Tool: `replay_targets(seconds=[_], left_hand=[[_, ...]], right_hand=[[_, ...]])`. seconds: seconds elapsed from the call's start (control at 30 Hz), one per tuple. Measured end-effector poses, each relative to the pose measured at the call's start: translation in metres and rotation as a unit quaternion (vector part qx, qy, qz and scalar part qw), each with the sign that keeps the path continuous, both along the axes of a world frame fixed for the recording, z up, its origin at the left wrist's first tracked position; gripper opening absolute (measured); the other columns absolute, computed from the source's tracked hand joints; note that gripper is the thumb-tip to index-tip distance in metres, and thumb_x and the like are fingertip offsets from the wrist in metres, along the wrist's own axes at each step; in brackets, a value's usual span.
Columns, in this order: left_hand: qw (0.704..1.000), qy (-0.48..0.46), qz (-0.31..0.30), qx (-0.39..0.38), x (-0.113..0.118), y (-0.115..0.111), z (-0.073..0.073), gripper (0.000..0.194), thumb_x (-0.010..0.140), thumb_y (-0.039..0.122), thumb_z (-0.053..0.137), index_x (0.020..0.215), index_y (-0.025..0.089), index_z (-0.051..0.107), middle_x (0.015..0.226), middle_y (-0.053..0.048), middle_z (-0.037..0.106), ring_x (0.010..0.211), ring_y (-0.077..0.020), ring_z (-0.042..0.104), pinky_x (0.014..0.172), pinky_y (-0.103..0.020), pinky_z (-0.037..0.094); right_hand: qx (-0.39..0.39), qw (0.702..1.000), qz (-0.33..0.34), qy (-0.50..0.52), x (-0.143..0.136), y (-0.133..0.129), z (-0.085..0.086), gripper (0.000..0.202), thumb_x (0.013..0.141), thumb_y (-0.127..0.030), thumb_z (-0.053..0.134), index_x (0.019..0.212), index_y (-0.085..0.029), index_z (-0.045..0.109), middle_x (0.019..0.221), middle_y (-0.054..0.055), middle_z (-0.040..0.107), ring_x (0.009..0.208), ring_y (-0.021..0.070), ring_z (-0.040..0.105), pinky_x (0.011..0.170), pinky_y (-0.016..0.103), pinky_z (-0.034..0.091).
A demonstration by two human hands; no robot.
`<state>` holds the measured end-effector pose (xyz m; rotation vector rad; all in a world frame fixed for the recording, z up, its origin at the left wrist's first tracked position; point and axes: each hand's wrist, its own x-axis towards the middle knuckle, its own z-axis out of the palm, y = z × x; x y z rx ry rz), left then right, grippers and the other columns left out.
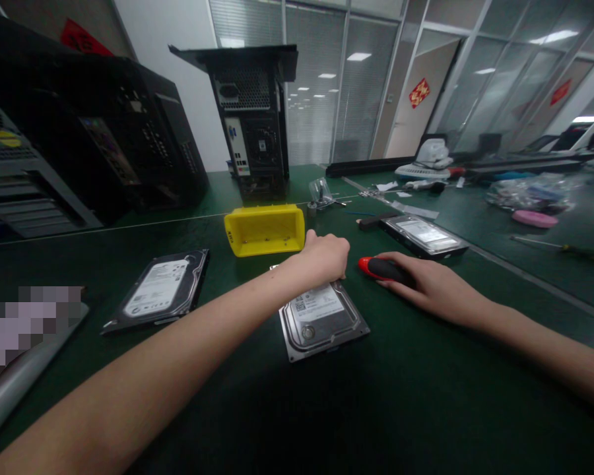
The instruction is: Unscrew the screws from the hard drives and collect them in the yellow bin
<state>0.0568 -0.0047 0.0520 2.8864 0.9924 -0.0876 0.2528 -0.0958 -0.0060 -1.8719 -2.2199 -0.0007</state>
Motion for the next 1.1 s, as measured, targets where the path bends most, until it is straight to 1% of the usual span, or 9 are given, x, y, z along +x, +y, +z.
replay_targets(seconds=[0.07,0.2,0.37,0.5,0.73,0.8,0.87,0.97,1.1], left_hand=[[1.0,0.006,0.001,-0.008,0.001,0.0,0.0,0.005,0.075,0.015,0.065,0.076,0.016,0.07,0.078,-0.006,0.07,0.08,-0.0226,0.061,0.082,-0.039,0.035],[1.0,0.0,0.002,-0.02,0.001,-0.001,-0.001,0.014,0.077,0.009,0.057,0.074,0.015,0.07,0.078,-0.006,0.07,0.08,-0.0223,0.06,0.083,-0.039,0.032],[0.999,-0.025,-0.011,-0.03,-0.003,0.006,-0.008,0.014,0.078,0.013,0.057,0.076,0.015,0.07,0.08,-0.006,0.071,0.079,-0.0207,0.06,0.083,-0.037,0.029],[0.997,-0.047,-0.059,-0.01,-0.012,0.011,-0.007,0.013,0.079,0.016,0.057,0.079,0.016,0.07,0.081,-0.004,0.07,0.08,-0.0187,0.057,0.087,-0.039,0.023],[0.979,-0.058,-0.182,0.07,-0.033,0.008,0.012,0.018,0.085,0.02,0.052,0.08,0.016,0.069,0.087,-0.003,0.07,0.078,-0.0147,0.052,0.092,-0.039,0.019],[0.971,-0.052,-0.22,0.081,-0.038,0.006,0.014,0.019,0.086,0.02,0.051,0.081,0.019,0.07,0.09,-0.002,0.07,0.08,-0.0147,0.053,0.094,-0.039,0.018],[0.963,-0.05,-0.249,0.087,-0.04,0.003,0.012,0.02,0.087,0.019,0.051,0.082,0.02,0.07,0.093,-0.002,0.069,0.083,-0.0152,0.054,0.095,-0.039,0.017],[0.958,-0.048,-0.266,0.096,-0.043,0.0,0.008,0.021,0.088,0.017,0.05,0.083,0.021,0.07,0.094,-0.002,0.068,0.085,-0.0157,0.054,0.096,-0.04,0.016],[0.959,-0.037,-0.259,0.109,-0.044,-0.002,0.005,0.021,0.087,0.015,0.05,0.082,0.021,0.07,0.092,-0.003,0.068,0.084,-0.0159,0.054,0.096,-0.04,0.016]], right_hand=[[0.0,1.0,0.001,0.002,0.0,0.0,0.001,0.049,0.089,-0.049,0.045,0.13,-0.023,0.046,0.112,0.007,0.065,0.089,0.0213,0.065,0.076,0.037,0.051],[-0.002,1.0,0.004,0.003,0.0,0.0,0.001,0.049,0.089,-0.049,0.045,0.13,-0.023,0.046,0.113,0.006,0.065,0.089,0.0213,0.065,0.076,0.037,0.051],[-0.001,1.0,0.005,0.001,0.0,0.0,0.0,0.049,0.089,-0.05,0.045,0.13,-0.023,0.046,0.111,0.006,0.065,0.088,0.0213,0.065,0.075,0.036,0.051],[-0.003,1.0,0.001,-0.004,0.0,0.001,0.0,0.05,0.088,-0.05,0.046,0.131,-0.024,0.045,0.111,0.006,0.065,0.088,0.0212,0.064,0.074,0.036,0.051],[-0.007,1.0,0.003,-0.006,0.0,0.001,0.001,0.048,0.089,-0.049,0.043,0.129,-0.024,0.046,0.112,0.007,0.064,0.09,0.0224,0.063,0.076,0.037,0.049],[-0.008,1.0,0.01,-0.003,0.0,0.001,0.001,0.047,0.09,-0.049,0.043,0.128,-0.023,0.046,0.111,0.007,0.064,0.09,0.0227,0.063,0.077,0.038,0.049],[-0.005,1.0,0.018,0.001,0.0,0.0,0.001,0.046,0.09,-0.049,0.043,0.127,-0.023,0.047,0.111,0.007,0.064,0.09,0.0227,0.064,0.078,0.038,0.05],[0.009,1.0,0.025,0.003,0.0,0.0,0.001,0.047,0.09,-0.049,0.044,0.127,-0.022,0.048,0.113,0.008,0.065,0.09,0.0227,0.064,0.077,0.038,0.05],[0.008,1.0,0.03,0.0,0.0,0.0,0.002,0.046,0.089,-0.048,0.044,0.127,-0.021,0.049,0.113,0.008,0.065,0.092,0.0229,0.064,0.077,0.037,0.05]])
